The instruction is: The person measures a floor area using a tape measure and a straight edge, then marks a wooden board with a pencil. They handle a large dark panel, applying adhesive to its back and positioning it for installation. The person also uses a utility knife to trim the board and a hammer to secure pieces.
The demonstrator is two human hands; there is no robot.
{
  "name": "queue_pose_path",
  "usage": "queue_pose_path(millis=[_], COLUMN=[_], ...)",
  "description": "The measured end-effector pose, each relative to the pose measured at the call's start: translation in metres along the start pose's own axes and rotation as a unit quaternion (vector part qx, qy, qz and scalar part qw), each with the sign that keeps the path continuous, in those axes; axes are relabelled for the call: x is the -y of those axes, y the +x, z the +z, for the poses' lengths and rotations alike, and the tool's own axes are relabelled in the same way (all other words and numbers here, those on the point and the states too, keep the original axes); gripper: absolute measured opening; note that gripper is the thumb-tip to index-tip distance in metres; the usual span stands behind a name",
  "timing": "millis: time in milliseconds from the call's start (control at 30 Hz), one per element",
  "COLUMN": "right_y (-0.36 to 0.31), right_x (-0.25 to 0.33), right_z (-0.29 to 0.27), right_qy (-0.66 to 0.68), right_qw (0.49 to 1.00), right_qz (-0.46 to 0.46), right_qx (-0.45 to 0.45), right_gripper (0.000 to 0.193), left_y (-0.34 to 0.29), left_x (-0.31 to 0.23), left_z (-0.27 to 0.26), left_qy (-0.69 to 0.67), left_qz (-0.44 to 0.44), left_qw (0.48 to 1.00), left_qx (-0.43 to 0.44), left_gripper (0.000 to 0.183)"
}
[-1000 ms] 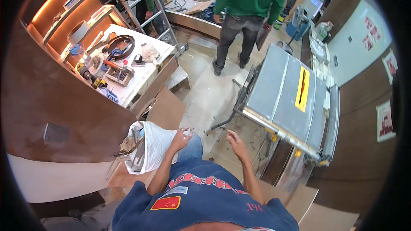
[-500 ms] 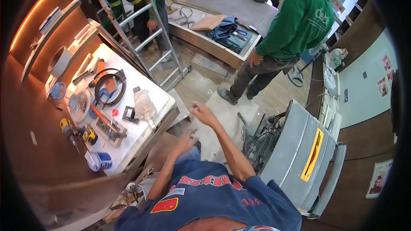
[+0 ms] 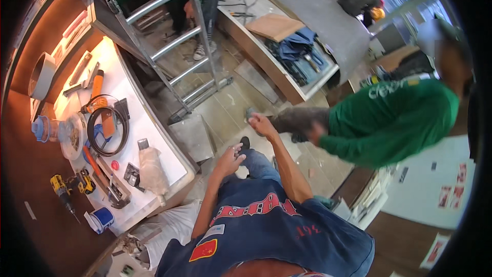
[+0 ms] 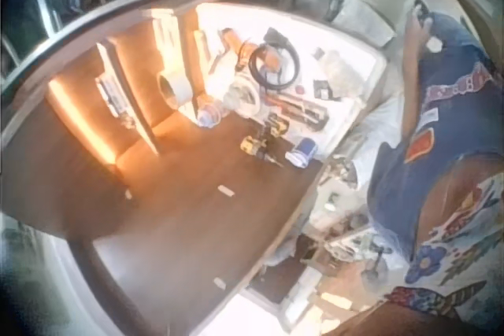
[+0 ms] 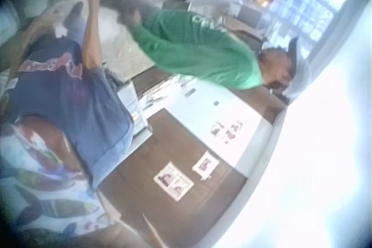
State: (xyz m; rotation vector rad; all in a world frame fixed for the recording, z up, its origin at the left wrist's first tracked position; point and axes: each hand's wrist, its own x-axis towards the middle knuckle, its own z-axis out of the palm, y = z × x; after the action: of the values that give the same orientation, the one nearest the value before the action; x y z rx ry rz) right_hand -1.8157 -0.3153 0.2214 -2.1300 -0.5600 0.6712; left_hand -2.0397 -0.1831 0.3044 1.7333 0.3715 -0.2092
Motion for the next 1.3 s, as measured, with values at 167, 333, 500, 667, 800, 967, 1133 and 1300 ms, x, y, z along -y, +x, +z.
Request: queue_pose_path(millis=[167,333,500,667,800,967,1133,1300], right_y=[0.079,0.037,0.042,0.049,-0.011,-0.101,-0.153,-0.297], right_x=[0.001,-0.026,-0.08,-0.063,-0.158,-0.215,-0.226,-0.385], right_z=[0.015,0.08,0.084,0.106,0.098,0.047,-0.027,-0.041], right_qy=[0.126,0.13,0.185,0.29,-0.204,-0.168,0.296,0.2], right_qw=[0.986,0.981,0.958,0.921,0.975,0.953,0.776,0.744], right_qz=[0.041,0.14,0.212,0.259,0.005,0.25,0.45,0.457], right_qx=[-0.1,0.021,-0.053,-0.018,0.084,0.04,-0.328,-0.444], right_gripper=[0.04,0.031,0.025,0.026,0.018,0.035,0.027,0.023], left_y=[0.076,0.138,0.212,0.211,0.208,0.219,0.235,0.224], left_x=[-0.047,-0.015,0.036,0.038,0.099,0.121,0.062,0.011], left_z=[-0.027,-0.036,-0.037,-0.071,-0.062,-0.033,0.024,0.162], left_qy=[0.002,0.114,0.174,0.085,0.12,0.209,0.291,0.237], left_qz=[-0.011,-0.089,-0.014,-0.067,-0.056,-0.076,-0.044,0.021], left_qw=[0.995,0.988,0.976,0.993,0.984,0.954,0.926,0.925], left_qx=[-0.095,0.054,0.134,0.039,0.118,0.203,0.235,0.297], left_gripper=[0.047,0.034,0.037,0.04,0.04,0.04,0.042,0.046])
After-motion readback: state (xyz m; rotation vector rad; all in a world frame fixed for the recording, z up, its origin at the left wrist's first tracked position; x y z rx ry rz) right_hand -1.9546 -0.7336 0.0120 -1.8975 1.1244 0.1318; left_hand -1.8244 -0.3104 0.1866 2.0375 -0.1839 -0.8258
